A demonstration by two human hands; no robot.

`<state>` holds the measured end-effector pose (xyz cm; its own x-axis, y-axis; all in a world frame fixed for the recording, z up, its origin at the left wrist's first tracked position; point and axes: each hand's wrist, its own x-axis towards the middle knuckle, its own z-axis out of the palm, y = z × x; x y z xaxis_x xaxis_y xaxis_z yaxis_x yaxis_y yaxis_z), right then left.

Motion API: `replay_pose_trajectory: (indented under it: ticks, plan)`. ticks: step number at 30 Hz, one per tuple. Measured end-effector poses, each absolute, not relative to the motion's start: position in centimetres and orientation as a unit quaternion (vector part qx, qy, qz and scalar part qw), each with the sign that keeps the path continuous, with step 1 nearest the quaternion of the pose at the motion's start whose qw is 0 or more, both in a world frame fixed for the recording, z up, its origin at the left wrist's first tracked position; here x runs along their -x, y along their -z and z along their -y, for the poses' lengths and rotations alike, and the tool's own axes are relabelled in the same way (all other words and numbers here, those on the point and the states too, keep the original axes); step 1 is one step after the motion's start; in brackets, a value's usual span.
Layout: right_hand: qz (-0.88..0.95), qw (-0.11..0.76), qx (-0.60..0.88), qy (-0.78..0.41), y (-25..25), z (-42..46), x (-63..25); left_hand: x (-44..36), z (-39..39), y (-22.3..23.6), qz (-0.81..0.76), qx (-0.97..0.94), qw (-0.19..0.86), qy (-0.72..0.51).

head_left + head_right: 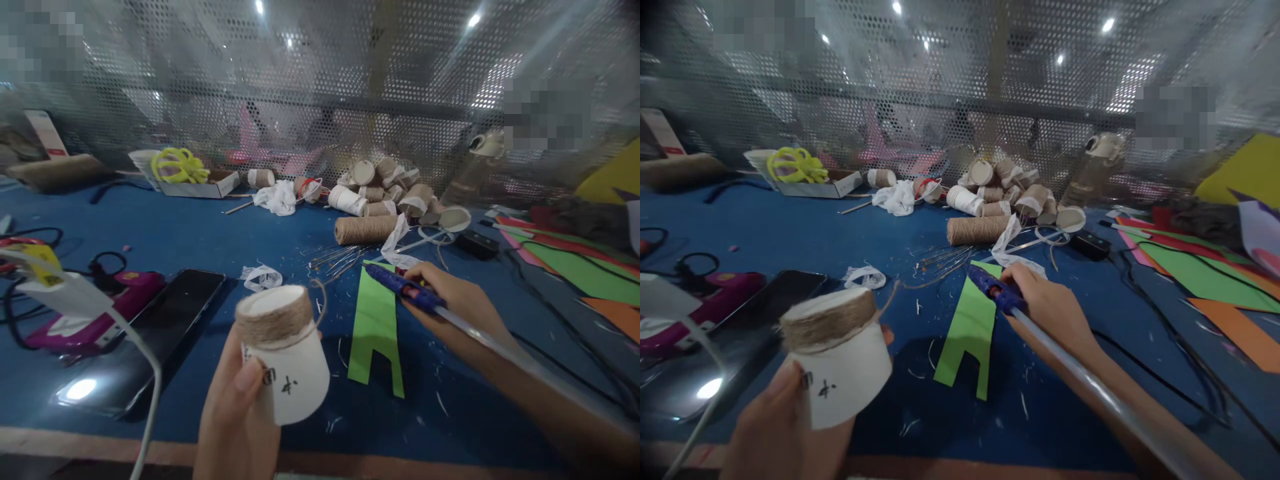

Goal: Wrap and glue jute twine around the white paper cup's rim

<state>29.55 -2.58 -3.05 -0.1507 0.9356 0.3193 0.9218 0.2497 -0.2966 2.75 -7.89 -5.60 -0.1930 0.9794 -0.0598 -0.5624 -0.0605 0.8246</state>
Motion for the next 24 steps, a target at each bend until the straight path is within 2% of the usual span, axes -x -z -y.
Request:
replay_pose_trajectory:
  ticks: [4, 12, 24]
  plan:
    - [0.73, 0.169, 0.661, -0.042, 3.5, 2.1, -29.1, -3.0, 8.7, 4.5, -0.36, -0.268, 0.588, -0.673]
    - [0.736, 0.195, 0.641, -0.096, 4.2, 1.4, -29.8, -3.7, 9.1, 4.1, -0.364, -0.268, 0.579, -0.678]
    - [0.773, 0.146, 0.611, -0.091, 3.5, 2.0, -29.6, -4.6, 9.5, 3.7, -0.382, -0.28, 0.559, -0.68]
